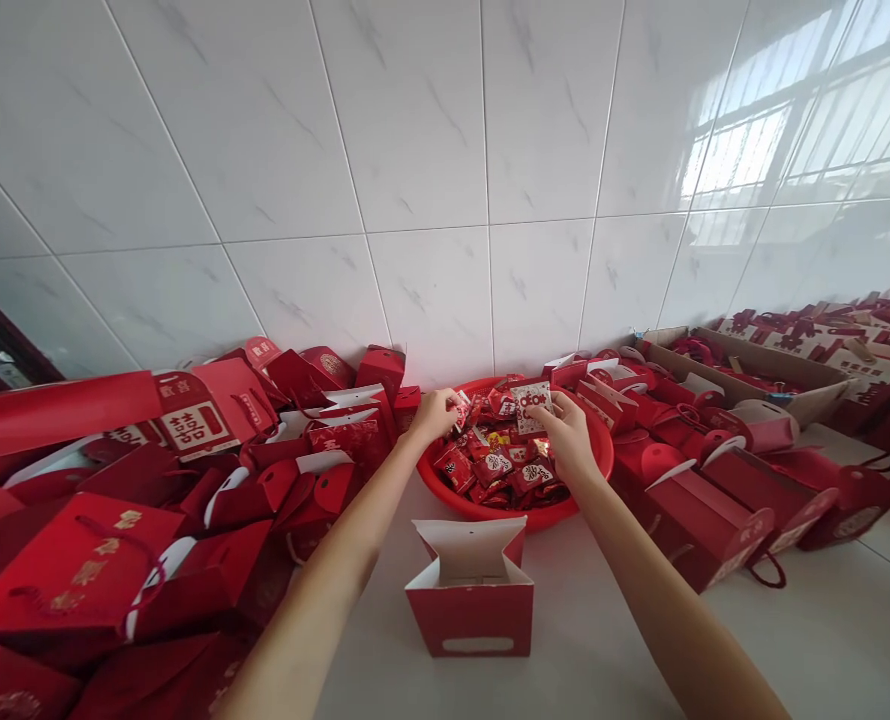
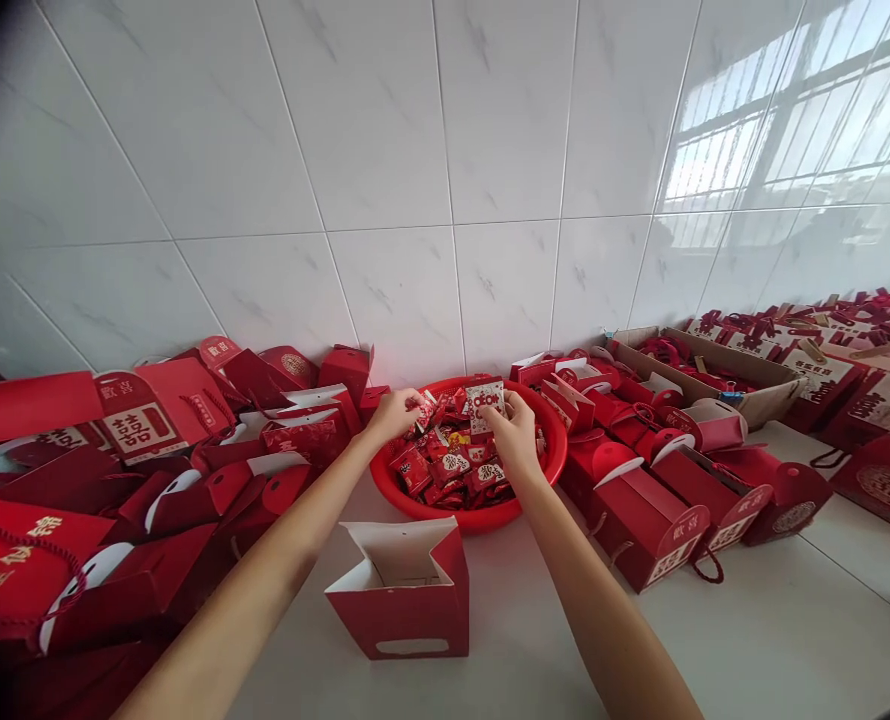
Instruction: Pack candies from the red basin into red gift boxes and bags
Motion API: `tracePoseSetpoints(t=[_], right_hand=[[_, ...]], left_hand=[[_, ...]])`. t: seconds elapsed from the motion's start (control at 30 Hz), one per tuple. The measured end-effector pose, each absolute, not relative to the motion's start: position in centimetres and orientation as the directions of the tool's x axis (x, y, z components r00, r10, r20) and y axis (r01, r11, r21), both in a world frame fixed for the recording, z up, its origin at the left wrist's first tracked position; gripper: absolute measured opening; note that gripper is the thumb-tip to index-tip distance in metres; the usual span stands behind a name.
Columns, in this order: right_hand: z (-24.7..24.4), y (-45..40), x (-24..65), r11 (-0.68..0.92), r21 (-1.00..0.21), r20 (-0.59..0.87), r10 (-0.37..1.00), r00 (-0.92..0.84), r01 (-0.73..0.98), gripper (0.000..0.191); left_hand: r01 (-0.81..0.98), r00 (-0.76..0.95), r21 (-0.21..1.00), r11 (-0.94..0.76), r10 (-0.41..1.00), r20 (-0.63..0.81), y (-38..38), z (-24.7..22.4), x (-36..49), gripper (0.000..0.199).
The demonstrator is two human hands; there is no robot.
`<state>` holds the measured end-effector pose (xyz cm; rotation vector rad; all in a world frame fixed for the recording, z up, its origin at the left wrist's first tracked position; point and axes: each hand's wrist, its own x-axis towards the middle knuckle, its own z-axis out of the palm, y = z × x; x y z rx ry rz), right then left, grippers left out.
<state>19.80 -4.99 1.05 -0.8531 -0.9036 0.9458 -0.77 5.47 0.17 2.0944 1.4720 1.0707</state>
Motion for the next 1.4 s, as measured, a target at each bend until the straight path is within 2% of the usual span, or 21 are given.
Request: tracePoseSetpoints(t=[0.17, 0.33, 0.43, 0.7, 1.07, 1.13, 1.3, 1.4], right_hand=[[1.0, -5.0, 19.8, 0.342, -0.894, 0.257, 0.920, 0.297, -0.288, 0.020], [1.1, -5.2, 19.8, 0.336, -0.899, 0.259, 0.925, 0.277, -0.280, 0.020], [1.2, -5.2, 19.8, 0.336, -0.901, 0.264, 0.926, 0.269, -0.273, 0.017], [0.7, -4.8, 20.0, 0.336, -0.904, 0.264, 0.926, 0.271, -0.264, 0.019], [0.6, -4.7, 20.0, 0.340, -0.902, 0.282, 0.931, 0.233, -0.266, 0.022], [0.6, -4.7, 20.0, 0.339, -0.903, 0.280, 0.931, 0.236, -0.265, 0.022], [0.5, -4.6, 20.0, 0.333, -0.905, 0.276, 0.933, 0.229, -0.266, 0.022], [0.5, -4.7, 19.9, 0.330, -0.904, 0.275, 0.936, 0.220, -0.271, 0.022]], left_hand=[[0.490, 0.118, 0.767, -0.414, 0.903, 0.413, 4.5, -0.1, -1.6, 0.016], [0.410, 0.109, 0.817, -0.406, 0.911, 0.399, 3.3, -0.2, -1.8, 0.026], [0.397, 0.115, 0.832, -0.388, 0.920, 0.374, 2.9, -0.2, -1.7, 0.033], [0.430, 0.160, 0.806, -0.407, 0.913, 0.376, 2.3, -0.5, -1.8, 0.027], [0.647, 0.067, 0.660, -0.382, 0.890, 0.450, 2.8, -0.2, -2.4, 0.035], [0.709, 0.070, 0.605, -0.361, 0.891, 0.449, 2.4, 0.4, -2.6, 0.035], [0.856, 0.161, 0.412, -0.312, 0.919, 0.360, 0.7, 1.6, -2.8, 0.017], [0.899, 0.179, 0.335, -0.283, 0.934, 0.308, 0.3, 1.8, -2.3, 0.028]])
